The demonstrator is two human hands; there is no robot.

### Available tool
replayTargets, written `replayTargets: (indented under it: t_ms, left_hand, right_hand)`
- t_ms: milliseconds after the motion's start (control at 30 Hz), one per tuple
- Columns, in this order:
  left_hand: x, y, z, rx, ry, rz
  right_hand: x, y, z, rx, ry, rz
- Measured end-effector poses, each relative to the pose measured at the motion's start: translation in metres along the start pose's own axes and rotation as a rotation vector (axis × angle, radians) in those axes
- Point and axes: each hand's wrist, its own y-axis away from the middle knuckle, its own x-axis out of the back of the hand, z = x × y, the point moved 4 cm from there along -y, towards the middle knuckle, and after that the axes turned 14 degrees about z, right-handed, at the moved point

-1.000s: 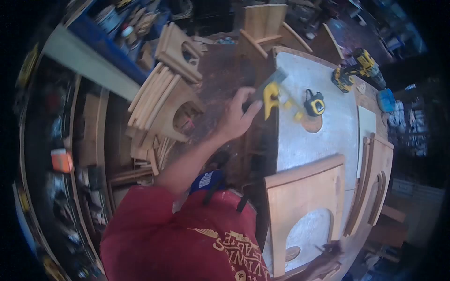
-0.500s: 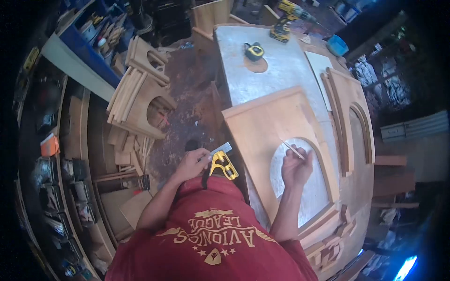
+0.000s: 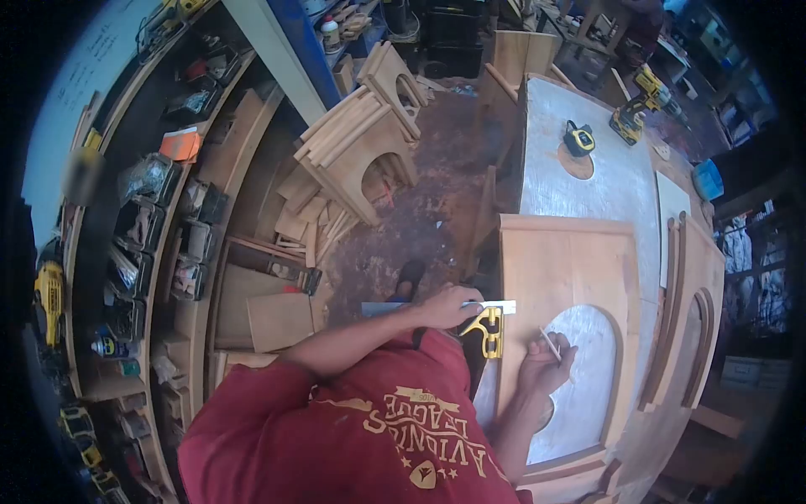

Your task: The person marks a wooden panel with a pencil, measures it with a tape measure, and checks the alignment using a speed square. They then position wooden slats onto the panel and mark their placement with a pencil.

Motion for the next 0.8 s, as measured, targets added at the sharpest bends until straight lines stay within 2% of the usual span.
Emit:
replayTargets:
  t_ms: [133,233,333,533,633,700,733,800]
  left_hand:
    - [0.006,-0.008,0.012,0.044,-0.041,-0.078]
    - [0.001,-0.007,0.004,0.01,-0.038,-0.076]
    - [0.004,-0.008,0.011,0.039,-0.089,-0.116]
    - [0.006,-0.011,0.021,0.099,-0.126,-0.159]
    - [0.01,-0.012,0.029,0.175,-0.192,-0.197]
    - [0.004,-0.011,0.015,0.026,-0.202,-0.132]
    - [0.005,-0.011,0.02,0.043,-0.173,-0.131]
    - [0.009,-0.012,0.032,0.089,-0.119,-0.156]
  right_hand:
    - [0.001,-0.006,-0.001,-0.006,0.012,-0.023]
    - [-0.001,-0.007,0.001,-0.032,0.002,-0.116]
    - [-0.001,-0.008,0.002,0.006,0.043,-0.012]
    - [-0.003,-0.003,0.003,0.068,0.082,0.001]
    - [-0.013,0.006,0.005,0.093,0.118,0.075]
    - [-0.004,-0.006,0.01,0.019,0.052,-0.073]
    - [0.002,-0.008,0.009,0.026,0.079,0.042]
    - [0.002,-0.005,0.008,0.05,0.061,0.003]
